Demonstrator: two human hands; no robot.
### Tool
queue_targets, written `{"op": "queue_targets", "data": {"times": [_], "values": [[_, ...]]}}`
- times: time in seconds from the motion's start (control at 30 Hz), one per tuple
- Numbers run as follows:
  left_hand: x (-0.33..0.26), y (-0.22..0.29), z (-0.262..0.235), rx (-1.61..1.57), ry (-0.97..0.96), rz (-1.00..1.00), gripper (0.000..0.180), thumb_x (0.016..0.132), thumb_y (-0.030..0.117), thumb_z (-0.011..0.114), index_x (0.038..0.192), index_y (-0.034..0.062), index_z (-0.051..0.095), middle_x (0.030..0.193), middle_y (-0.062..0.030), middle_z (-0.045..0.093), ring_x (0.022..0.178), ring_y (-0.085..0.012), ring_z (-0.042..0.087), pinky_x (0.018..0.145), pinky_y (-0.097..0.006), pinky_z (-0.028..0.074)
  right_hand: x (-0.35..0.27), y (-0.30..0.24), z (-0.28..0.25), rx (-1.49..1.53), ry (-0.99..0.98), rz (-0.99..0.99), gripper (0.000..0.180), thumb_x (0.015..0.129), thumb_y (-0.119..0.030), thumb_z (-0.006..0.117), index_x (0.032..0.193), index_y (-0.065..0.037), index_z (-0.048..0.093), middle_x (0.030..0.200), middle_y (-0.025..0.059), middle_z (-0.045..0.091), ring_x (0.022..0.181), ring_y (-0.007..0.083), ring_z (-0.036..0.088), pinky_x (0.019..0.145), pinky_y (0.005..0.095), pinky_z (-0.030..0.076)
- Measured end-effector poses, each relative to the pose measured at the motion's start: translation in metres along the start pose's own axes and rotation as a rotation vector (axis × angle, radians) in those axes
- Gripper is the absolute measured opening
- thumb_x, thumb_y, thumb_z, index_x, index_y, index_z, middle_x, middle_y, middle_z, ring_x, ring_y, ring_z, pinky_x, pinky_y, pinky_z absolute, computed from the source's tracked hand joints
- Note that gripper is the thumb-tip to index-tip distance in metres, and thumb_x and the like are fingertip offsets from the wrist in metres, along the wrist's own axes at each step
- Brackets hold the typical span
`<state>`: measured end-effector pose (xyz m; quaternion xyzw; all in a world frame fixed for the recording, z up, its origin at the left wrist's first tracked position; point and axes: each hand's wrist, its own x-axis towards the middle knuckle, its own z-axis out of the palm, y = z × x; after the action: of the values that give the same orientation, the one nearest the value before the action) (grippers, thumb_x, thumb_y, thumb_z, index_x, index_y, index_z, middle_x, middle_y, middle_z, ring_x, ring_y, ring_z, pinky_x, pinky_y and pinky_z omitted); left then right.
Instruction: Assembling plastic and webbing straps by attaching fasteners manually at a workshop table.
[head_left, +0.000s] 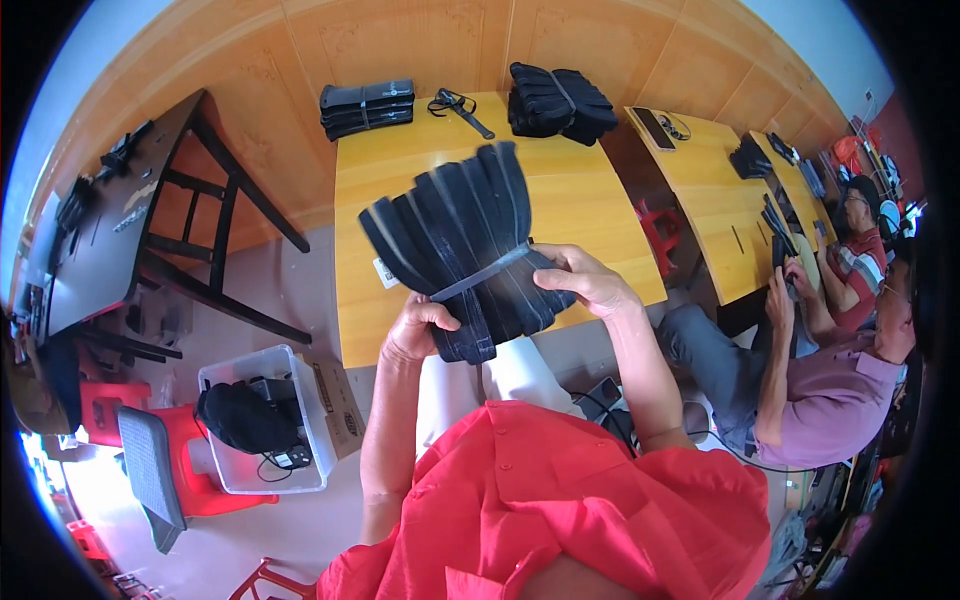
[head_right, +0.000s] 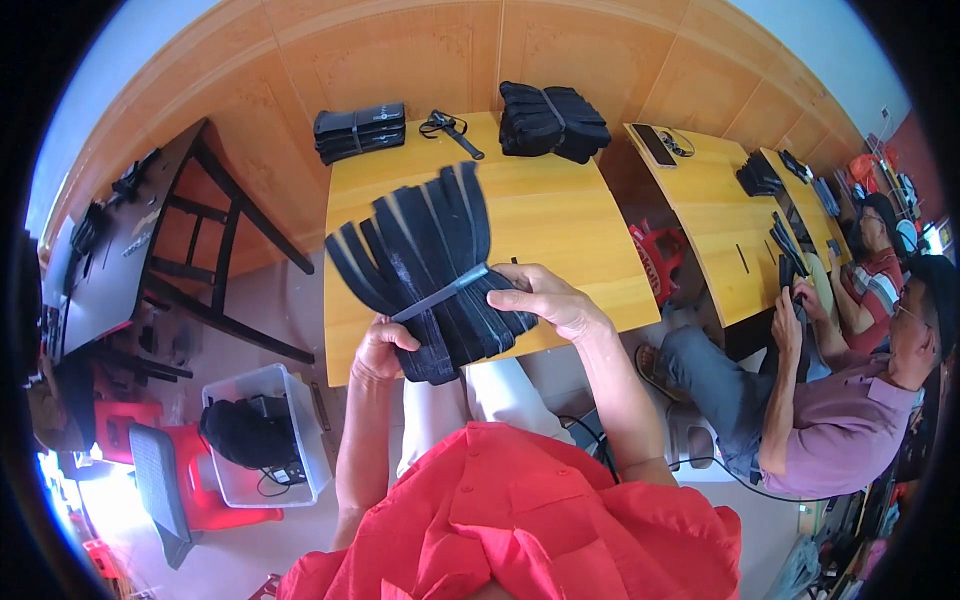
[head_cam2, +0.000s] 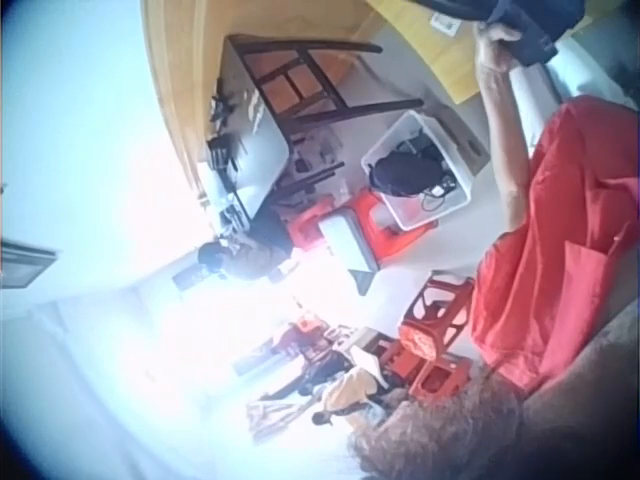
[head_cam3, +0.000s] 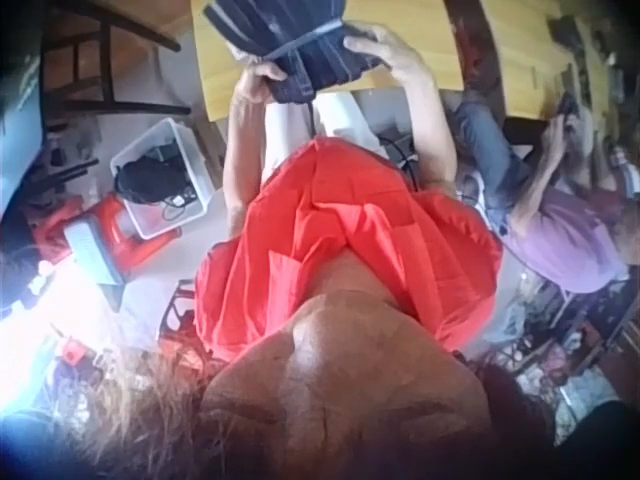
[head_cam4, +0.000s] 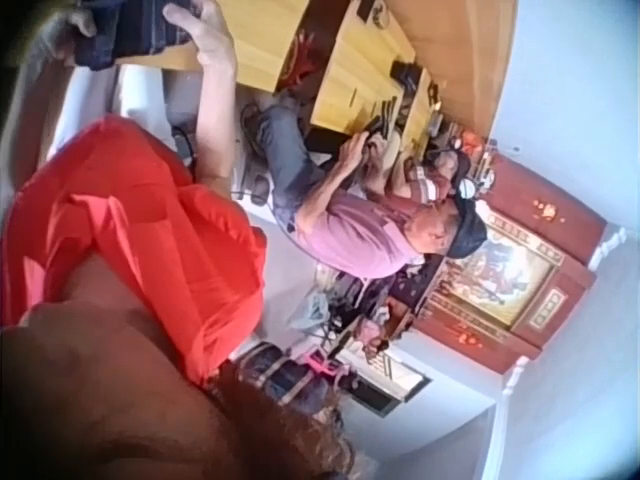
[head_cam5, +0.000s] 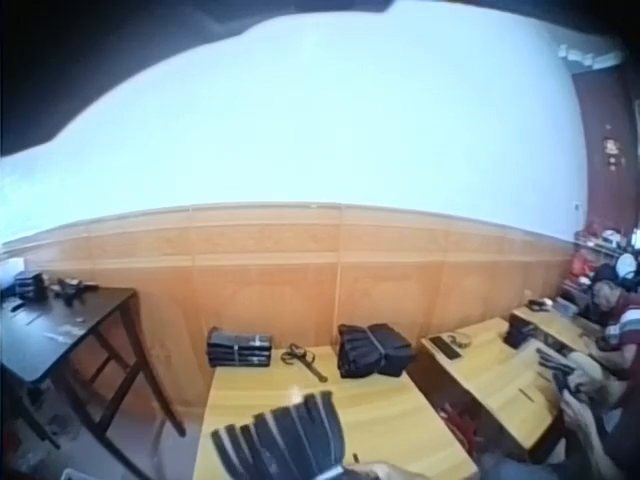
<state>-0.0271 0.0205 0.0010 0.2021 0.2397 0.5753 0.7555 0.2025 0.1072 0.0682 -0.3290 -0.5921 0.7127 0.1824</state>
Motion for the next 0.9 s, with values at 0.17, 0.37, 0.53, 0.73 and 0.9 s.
{"op": "queue_targets", "data": {"times": [0.17, 0.37, 0.53, 0.73, 0.9], "values": [[0.012, 0.018, 0.004, 0.351, 0.068, -0.146, 0.059, 0.050, -0.009, 0.059, 0.109, -0.0059, 0.056, 0.099, -0.0169, 0.063, 0.083, -0.0249, 0.064, 0.079, -0.032, 0.052, 0.023, 0.029, 0.019, 0.243, 0.110, 0.059, 0.044, 0.074, -0.021, 0.073, 0.105, 0.005, 0.056, 0.096, 0.0110, 0.064, 0.087, 0.0142, 0.062, 0.080, 0.0253, 0.047], [0.026, -0.007, 0.012, 1.435, 0.745, 0.744, 0.055, 0.062, 0.001, 0.074, 0.111, 0.0015, 0.049, 0.089, -0.0121, 0.056, 0.086, -0.0260, 0.058, 0.080, -0.035, 0.046, 0.040, 0.074, 0.029, 0.581, 0.423, -0.063, 0.029, 0.083, -0.024, 0.063, 0.097, 0.001, 0.060, 0.085, 0.0094, 0.065, 0.075, 0.0145, 0.064, 0.067, 0.0245, 0.052], [0.038, -0.048, 0.021, 1.345, 0.603, 0.662, 0.021, 0.070, 0.005, 0.068, 0.089, -0.0005, 0.062, 0.086, -0.0147, 0.057, 0.084, -0.0315, 0.054, 0.076, -0.038, 0.044, 0.046, 0.095, 0.045, 0.523, 0.539, -0.181, 0.027, 0.088, -0.026, 0.058, 0.089, 0.001, 0.062, 0.081, 0.0055, 0.064, 0.068, 0.0088, 0.060, 0.063, 0.0238, 0.048], [0.045, -0.061, 0.006, 1.441, 0.675, 0.724, 0.022, 0.072, 0.006, 0.066, 0.091, -0.0043, 0.063, 0.089, -0.0158, 0.058, 0.086, -0.0323, 0.054, 0.078, -0.040, 0.044, 0.058, 0.124, 0.059, 0.540, 0.647, -0.250, 0.026, 0.087, -0.025, 0.058, 0.084, 0.000, 0.062, 0.076, 0.0017, 0.061, 0.067, 0.0058, 0.054, 0.063, 0.0209, 0.042], [0.045, -0.054, 0.009, 1.541, 0.632, 0.663, 0.022, 0.074, 0.007, 0.064, 0.093, -0.0043, 0.063, 0.092, -0.0161, 0.059, 0.085, -0.0319, 0.055, 0.077, -0.039, 0.044, 0.057, 0.125, 0.064, 0.462, 0.665, -0.315, 0.023, 0.088, -0.022, 0.058, 0.087, 0.000, 0.062, 0.076, 0.0011, 0.060, 0.068, 0.0051, 0.052, 0.061, 0.0204, 0.042]]}}
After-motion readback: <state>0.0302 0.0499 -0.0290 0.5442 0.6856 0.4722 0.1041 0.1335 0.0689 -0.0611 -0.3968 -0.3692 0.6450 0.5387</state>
